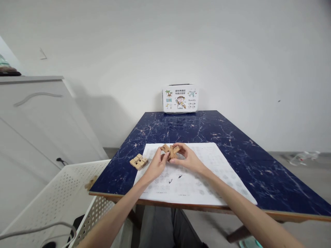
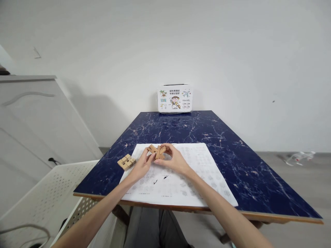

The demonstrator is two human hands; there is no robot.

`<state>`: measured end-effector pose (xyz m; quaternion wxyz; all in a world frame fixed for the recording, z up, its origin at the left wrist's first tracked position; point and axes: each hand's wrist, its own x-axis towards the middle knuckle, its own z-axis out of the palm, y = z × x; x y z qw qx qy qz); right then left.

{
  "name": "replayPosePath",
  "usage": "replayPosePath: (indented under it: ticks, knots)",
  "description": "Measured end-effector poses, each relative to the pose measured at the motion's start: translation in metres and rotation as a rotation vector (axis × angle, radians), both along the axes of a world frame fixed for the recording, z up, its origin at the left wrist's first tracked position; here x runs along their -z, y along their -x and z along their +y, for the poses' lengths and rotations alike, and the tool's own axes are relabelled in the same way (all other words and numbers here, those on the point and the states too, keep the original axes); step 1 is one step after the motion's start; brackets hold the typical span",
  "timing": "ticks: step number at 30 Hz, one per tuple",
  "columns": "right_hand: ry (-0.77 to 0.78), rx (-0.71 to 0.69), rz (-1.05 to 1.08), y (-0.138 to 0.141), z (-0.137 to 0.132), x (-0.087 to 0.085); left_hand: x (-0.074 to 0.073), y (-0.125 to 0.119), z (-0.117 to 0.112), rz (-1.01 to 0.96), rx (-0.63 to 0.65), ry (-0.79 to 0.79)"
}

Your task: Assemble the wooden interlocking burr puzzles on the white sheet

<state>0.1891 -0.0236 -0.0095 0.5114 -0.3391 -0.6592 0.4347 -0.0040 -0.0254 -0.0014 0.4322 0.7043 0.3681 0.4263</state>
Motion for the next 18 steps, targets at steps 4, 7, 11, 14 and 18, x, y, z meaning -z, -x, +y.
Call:
replayPosePath:
  ticks: [4,7,11,14,18]
  knots:
    - [-0.015,-0.032,0.042,-0.001,0.003,0.004,0.002,-0.001,0.0,0.005,0.038,-0.015]
    - [-0.014,-0.062,0.031,-0.001,0.003,0.004,0.004,-0.001,0.0,0.002,0.003,-0.052]
    - [-0.023,-0.037,0.007,0.001,0.0,0.0,0.002,0.001,-0.005,0.032,-0.06,-0.004]
    - [-0.039,0.014,-0.015,0.001,-0.004,-0.002,0.0,0.001,-0.006,-0.021,-0.001,0.07]
    - [-0.086,0.037,-0.046,0.002,-0.007,-0.003,-0.003,-0.004,0.0,-0.231,0.125,0.269]
